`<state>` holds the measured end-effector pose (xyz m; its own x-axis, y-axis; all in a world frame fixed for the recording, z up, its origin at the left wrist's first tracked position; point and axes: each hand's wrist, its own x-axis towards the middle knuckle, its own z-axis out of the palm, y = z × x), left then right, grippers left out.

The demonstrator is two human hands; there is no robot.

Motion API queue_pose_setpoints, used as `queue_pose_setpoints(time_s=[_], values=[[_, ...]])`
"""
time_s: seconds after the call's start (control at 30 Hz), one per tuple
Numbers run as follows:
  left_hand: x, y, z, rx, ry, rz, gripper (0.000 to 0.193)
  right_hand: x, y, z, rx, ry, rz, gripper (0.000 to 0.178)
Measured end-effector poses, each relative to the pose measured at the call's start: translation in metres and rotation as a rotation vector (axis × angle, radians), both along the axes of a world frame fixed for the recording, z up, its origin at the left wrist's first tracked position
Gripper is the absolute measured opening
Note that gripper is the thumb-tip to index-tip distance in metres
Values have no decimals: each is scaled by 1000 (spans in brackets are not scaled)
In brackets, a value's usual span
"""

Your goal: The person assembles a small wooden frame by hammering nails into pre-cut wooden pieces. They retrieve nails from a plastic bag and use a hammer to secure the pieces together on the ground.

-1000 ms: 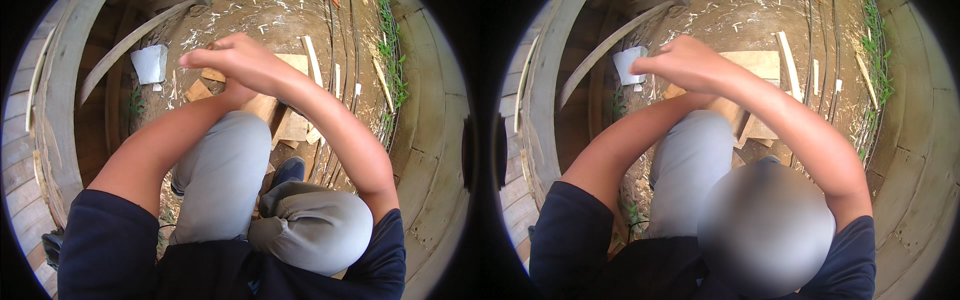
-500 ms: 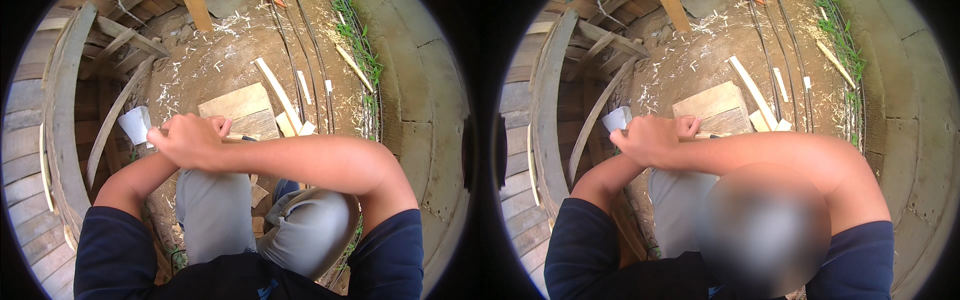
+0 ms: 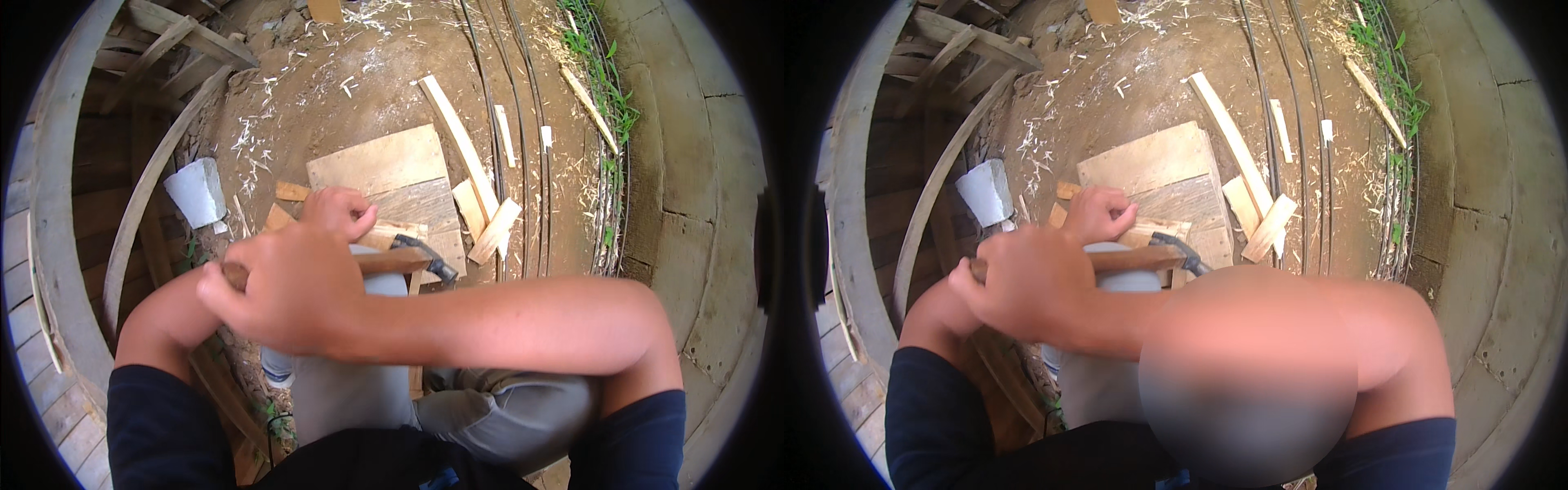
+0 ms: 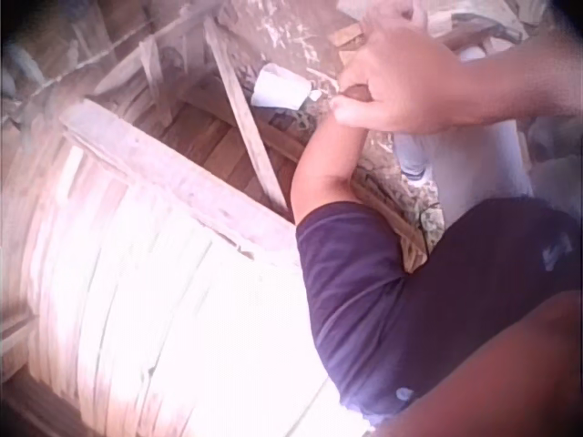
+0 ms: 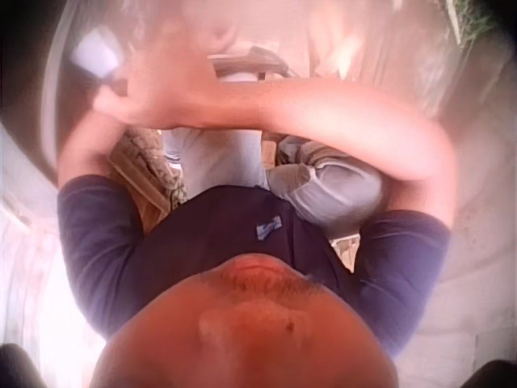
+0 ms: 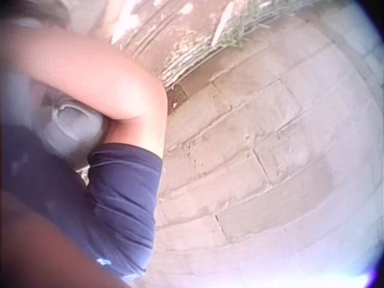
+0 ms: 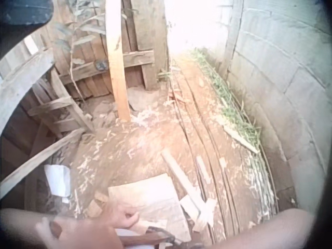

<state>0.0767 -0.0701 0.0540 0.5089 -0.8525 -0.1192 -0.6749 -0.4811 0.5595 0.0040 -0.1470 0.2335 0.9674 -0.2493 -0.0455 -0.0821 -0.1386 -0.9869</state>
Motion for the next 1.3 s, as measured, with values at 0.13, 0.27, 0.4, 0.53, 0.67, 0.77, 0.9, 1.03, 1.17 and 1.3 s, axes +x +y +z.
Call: queue_pose_setpoints(time_s=[0.13, 0.27, 0.4, 0.53, 0.67, 0.77, 0.9, 1.03, 1.17, 1.3], values=[[-2, 2, 2, -24, 54, 22, 29, -1, 0, 1, 39, -26, -50, 39], [2, 5, -1, -32, 43, -3, 27, -6, -7, 5, 107, 17, 34, 43], [3, 2, 0, -61, 48, -19, 29, -7, -7, 6, 154, 1, 3, 40], [4, 2, 3, -45, 57, -36, 29, -6, -3, 4, 124, -53, -114, 35], [3, -2, 4, -52, 46, -51, 29, -11, -9, 7, 155, -23, -62, 36], [4, -1, 3, -70, 45, -55, 30, -14, -17, 10, 186, 15, 27, 35], [3, 1, 4, -54, 51, -49, 30, -17, -21, 12, 204, -5, 31, 33], [3, -1, 6, -55, 49, -50, 31, -20, -24, 14, 191, -35, 5, 33], [4, -2, 5, -58, 41, -69, 31, -24, -26, 16, 187, -33, 29, 34], [3, -1, 6, -58, 47, -65, 30, -28, -29, 16, 180, -43, 51, 36]])
